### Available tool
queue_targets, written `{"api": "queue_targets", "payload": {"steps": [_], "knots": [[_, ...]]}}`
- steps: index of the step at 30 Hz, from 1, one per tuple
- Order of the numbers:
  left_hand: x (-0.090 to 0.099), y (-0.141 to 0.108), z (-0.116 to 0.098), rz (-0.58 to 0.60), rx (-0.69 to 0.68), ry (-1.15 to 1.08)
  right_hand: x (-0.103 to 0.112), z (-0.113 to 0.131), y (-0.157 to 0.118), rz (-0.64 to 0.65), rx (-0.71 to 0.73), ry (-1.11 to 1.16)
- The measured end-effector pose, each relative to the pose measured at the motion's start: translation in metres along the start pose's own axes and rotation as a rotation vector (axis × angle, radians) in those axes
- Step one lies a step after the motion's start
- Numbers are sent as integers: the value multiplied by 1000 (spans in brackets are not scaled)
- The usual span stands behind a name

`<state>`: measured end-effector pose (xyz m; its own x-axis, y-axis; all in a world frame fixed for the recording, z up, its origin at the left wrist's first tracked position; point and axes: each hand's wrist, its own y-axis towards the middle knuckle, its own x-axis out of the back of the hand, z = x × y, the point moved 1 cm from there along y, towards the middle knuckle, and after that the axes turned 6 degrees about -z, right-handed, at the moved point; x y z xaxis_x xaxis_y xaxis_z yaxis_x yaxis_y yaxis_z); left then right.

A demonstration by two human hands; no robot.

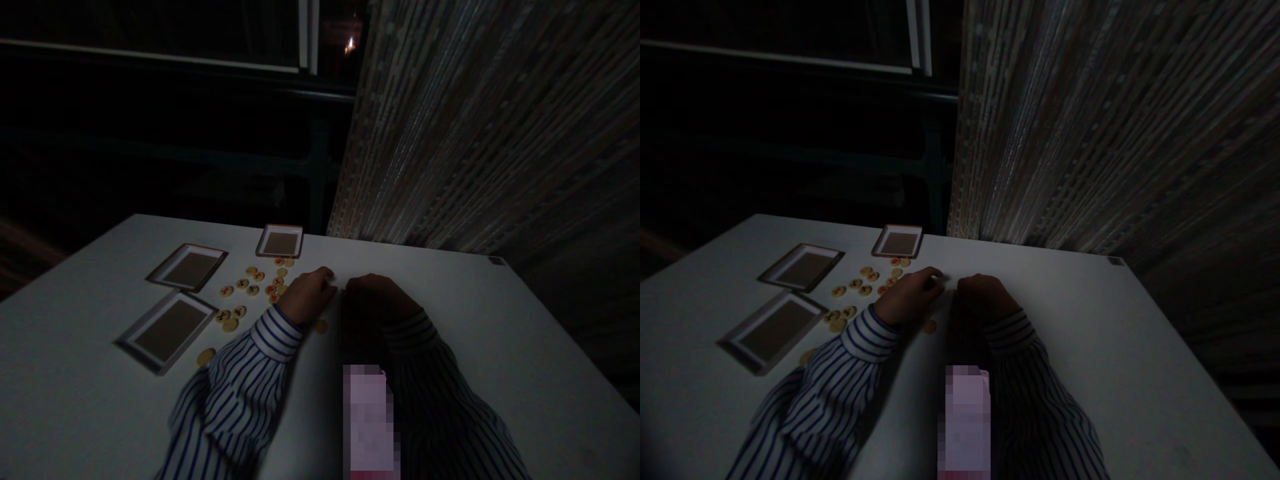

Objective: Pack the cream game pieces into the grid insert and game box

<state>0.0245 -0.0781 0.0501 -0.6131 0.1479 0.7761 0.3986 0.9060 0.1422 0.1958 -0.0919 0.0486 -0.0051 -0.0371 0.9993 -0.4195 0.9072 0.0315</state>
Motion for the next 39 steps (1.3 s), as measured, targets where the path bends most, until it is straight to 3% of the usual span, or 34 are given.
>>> {"api": "queue_targets", "payload": {"steps": [11, 39], "knots": [[0, 0, -1, 5, -7, 11, 1, 2, 0, -23, 15, -1], [-2, -1, 1, 29, -17, 55, 7, 5, -1, 61, -6, 5]]}}
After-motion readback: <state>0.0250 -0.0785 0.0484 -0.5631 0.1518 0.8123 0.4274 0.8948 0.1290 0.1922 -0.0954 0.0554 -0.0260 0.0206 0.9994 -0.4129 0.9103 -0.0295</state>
